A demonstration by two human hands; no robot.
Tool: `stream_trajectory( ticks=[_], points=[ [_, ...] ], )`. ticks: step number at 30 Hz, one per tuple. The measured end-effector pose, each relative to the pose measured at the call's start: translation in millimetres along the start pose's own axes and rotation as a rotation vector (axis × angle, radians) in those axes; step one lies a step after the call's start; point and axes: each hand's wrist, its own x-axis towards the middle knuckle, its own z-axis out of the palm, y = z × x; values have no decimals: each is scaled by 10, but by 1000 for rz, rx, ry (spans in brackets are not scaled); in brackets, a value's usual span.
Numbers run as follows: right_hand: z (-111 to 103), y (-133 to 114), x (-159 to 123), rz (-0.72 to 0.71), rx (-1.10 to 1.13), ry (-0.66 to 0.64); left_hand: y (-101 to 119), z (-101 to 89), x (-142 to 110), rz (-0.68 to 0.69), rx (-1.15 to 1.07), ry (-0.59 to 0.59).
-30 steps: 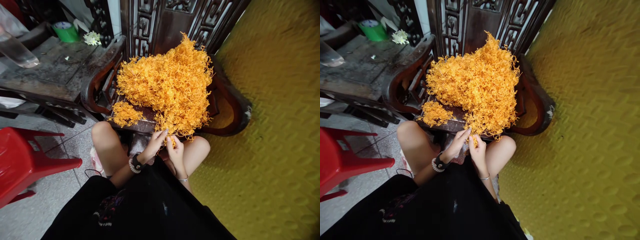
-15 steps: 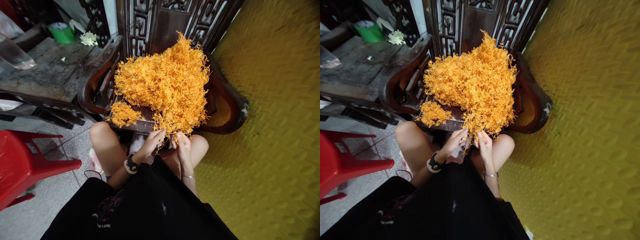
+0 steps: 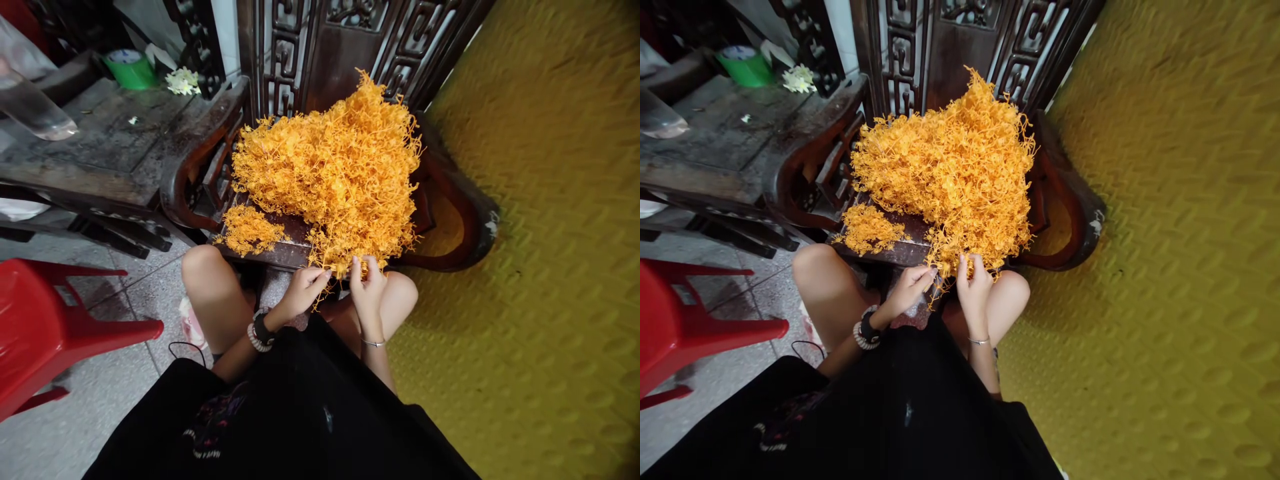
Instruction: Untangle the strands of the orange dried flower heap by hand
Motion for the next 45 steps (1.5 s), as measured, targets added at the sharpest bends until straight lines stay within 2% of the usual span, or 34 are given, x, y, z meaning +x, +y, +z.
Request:
stream_trajectory(
  ticks=[4, 8, 12, 15, 20, 25, 27, 31, 35, 41, 45],
  points=[
    [10, -38, -23, -38, 36, -135, 24, 16, 0, 18, 82, -5],
    [61, -88, -93, -71, 85, -276, 32, 21, -3, 12, 188, 39],
    [91, -68, -148, -110, 72, -329, 25, 5, -13, -12, 160, 80],
    [88, -32, -154, -83, 125, -337, 6, -3, -24, -40, 138, 48],
    [84, 6, -151, -42, 218, -353, -20, -26, -24, -125, -31, -54],
    [71, -6, -165, -46, 230, -381, -1, -37, 38, -154, -302, -27],
    [60, -15, -172, -41, 237, -401, -2, -16, 70, -192, -378, -60],
    [69, -21, -215, 100, 409, -395, -20, 60, 101, -331, -670, -120],
    [103, -23, -275, 309, 683, -395, -7, 126, 86, -444, -936, -93],
    [101, 17, -253, 421, 850, -398, 67, 187, 43, -427, -1015, -148],
    [147, 71, -224, 471, 947, -338, 115, 251, 7, -380, -1017, -150]
  ],
)
